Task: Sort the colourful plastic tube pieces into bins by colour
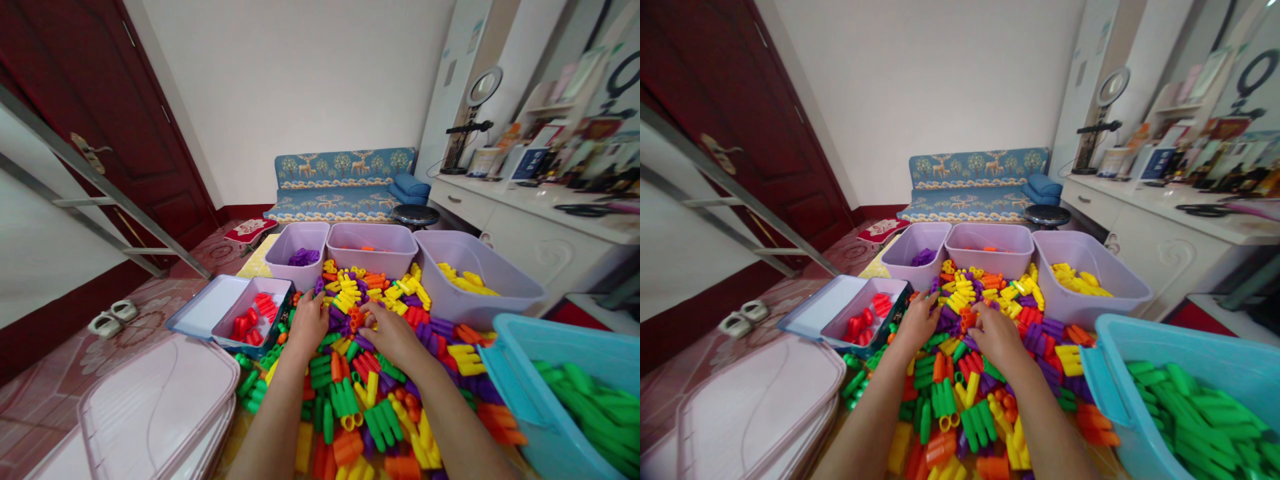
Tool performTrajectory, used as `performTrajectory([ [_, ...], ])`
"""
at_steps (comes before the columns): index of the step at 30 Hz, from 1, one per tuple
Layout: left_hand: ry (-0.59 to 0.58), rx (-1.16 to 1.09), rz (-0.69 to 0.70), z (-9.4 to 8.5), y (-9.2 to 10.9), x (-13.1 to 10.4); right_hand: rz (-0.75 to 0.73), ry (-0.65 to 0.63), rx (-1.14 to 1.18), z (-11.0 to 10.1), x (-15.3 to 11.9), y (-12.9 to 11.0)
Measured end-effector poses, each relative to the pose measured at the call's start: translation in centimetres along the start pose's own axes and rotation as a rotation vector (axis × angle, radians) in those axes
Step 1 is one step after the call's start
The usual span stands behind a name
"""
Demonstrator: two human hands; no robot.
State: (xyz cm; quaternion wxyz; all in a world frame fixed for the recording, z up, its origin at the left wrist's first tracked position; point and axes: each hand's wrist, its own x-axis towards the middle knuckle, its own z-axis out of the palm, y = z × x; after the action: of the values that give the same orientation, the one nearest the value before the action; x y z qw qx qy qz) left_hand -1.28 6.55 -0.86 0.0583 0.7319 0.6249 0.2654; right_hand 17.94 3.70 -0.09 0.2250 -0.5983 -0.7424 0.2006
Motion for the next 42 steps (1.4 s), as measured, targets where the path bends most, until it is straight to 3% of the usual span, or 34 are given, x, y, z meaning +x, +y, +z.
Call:
performTrajectory([
  [12,0.090,-0.110,0.053,0.3,-0.4,0.4,0.001,0.000,-0.012,0.0,-0.1,0.0],
  [16,0.146,-0.310,0.004,-0.7,0.2,0.3,0.000,-0.003,-0.013,0.1,-0.1,0.0],
  [19,0.109,-0.446,-0.080,-1.3,0.4,0.3,-0.001,-0.002,-0.014,0.1,-0.1,-0.1],
  [23,0.131,-0.811,-0.163,-1.5,0.5,0.6,0.002,-0.002,-0.027,0.0,-0.1,-0.1],
  [26,0.236,-1.056,-0.073,-1.7,0.3,1.1,0.003,0.003,-0.037,0.1,-0.1,-0.1],
  [28,0.214,-1.099,-0.011,-1.8,-0.1,1.3,0.004,0.007,-0.045,0.1,-0.1,-0.2],
  [33,0.095,-0.976,-0.012,-1.5,-1.1,1.2,0.009,0.002,-0.075,0.1,-0.3,-0.3],
  [42,0.157,-0.323,0.034,-2.2,-2.2,0.7,-0.001,0.010,-0.073,0.0,-0.4,-0.4],
])
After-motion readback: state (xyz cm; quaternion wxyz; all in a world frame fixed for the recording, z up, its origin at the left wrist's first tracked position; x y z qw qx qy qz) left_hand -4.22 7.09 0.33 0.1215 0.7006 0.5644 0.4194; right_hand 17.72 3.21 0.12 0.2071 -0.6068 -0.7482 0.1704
